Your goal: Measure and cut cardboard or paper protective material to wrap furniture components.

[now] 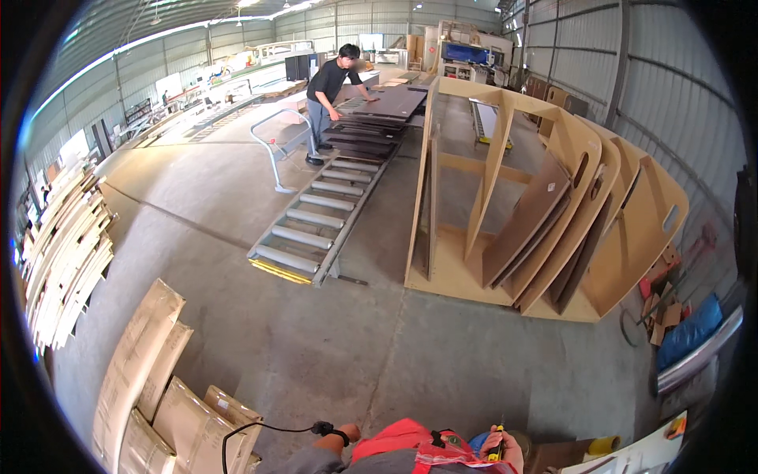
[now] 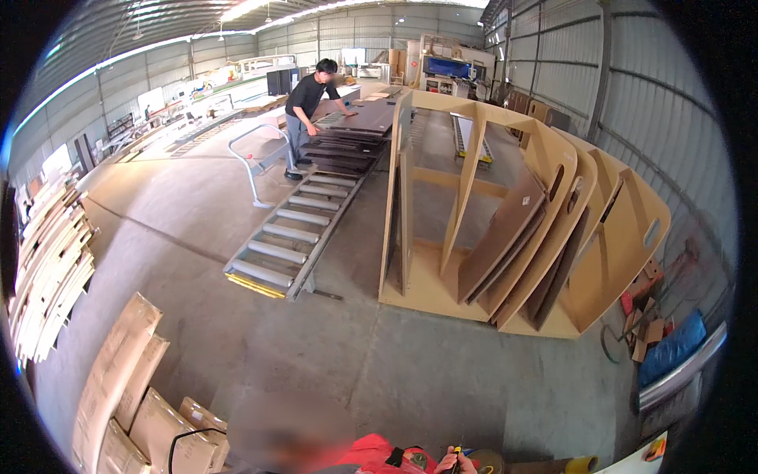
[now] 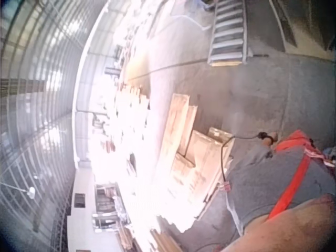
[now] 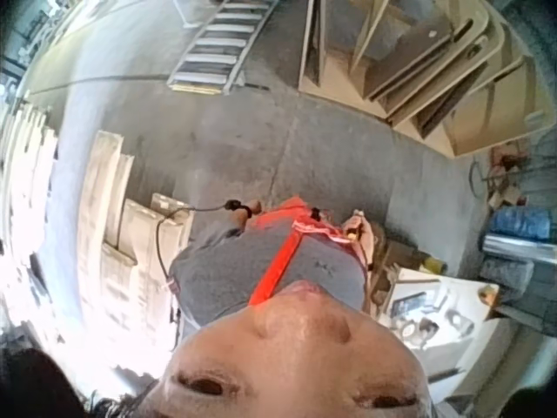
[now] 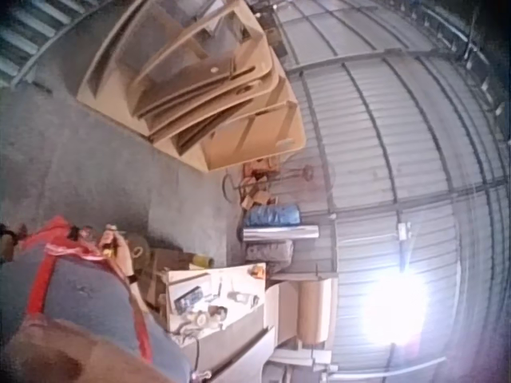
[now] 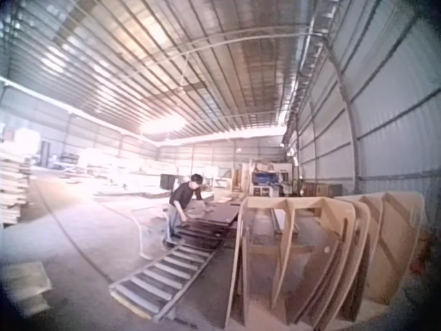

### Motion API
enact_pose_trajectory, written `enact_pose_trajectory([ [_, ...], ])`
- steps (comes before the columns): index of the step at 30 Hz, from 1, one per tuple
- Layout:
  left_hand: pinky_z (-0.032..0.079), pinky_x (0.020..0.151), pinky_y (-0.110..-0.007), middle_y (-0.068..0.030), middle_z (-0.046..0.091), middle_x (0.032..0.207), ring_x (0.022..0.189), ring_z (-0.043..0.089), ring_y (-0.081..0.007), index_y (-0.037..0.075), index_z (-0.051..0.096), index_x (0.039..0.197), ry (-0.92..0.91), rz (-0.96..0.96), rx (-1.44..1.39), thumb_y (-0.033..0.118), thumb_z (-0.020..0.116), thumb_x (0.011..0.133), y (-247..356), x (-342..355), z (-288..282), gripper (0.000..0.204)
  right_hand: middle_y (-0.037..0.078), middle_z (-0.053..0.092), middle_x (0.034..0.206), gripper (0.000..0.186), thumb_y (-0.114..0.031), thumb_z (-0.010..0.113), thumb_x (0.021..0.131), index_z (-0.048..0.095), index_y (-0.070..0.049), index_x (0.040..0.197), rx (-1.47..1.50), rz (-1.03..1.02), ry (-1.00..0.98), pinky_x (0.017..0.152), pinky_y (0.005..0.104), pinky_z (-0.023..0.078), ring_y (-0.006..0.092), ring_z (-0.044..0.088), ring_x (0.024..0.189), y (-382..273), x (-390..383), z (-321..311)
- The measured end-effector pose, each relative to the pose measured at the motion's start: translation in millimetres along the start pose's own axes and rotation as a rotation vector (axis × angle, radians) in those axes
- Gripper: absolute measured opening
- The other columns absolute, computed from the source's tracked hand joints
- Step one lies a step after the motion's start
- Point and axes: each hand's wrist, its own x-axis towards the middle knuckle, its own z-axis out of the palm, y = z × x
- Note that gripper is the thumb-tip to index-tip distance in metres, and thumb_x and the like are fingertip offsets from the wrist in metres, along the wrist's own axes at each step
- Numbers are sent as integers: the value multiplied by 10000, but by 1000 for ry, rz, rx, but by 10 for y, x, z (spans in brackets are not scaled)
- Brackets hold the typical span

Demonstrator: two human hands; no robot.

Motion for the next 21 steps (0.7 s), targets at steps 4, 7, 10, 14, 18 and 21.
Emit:
enact_pose_trajectory([
  [4,526,822,-438,-181,697,950,944,661,-362,31,717,934,-21,297,205,226,541,833,145,59,-119,282,0,538,712,62,-96,585,932,579,-35,920,-139,14,52,600,245,481,105,521,632,-182,292,-161],
  [7,531,816,-429,-166,698,936,930,665,-350,42,715,914,23,292,239,218,539,833,198,156,-207,262,19,557,780,161,-128,582,924,565,-22,1045,89,205,22,663,273,476,125,534,688,-377,716,-362],
  [10,540,788,-420,-139,703,909,890,674,-327,45,708,873,-40,176,203,191,537,828,237,336,-244,229,36,569,849,273,-137,561,915,557,-15,1160,338,358,-41,732,303,483,148,555,756,-596,993,-549],
  [14,542,744,-425,-121,706,884,848,681,-314,52,704,841,-233,-85,118,179,545,818,167,671,-572,204,34,566,833,237,-132,543,921,574,-14,1124,349,340,-63,714,302,485,143,553,744,-1055,1306,-457],
  [18,538,714,-431,-113,705,869,825,682,-311,70,706,828,-301,86,330,188,556,811,310,1187,-1212,192,38,573,832,212,-135,537,922,586,-10,1086,397,211,-102,714,292,492,141,552,746,-1697,1516,-144],
  [21,535,692,-435,-107,705,857,808,683,-308,83,708,818,-131,552,944,194,565,805,729,1736,-1800,182,24,604,794,208,-171,532,931,610,-28,1061,495,136,-48,689,291,512,133,588,714,-2262,1535,112],
])
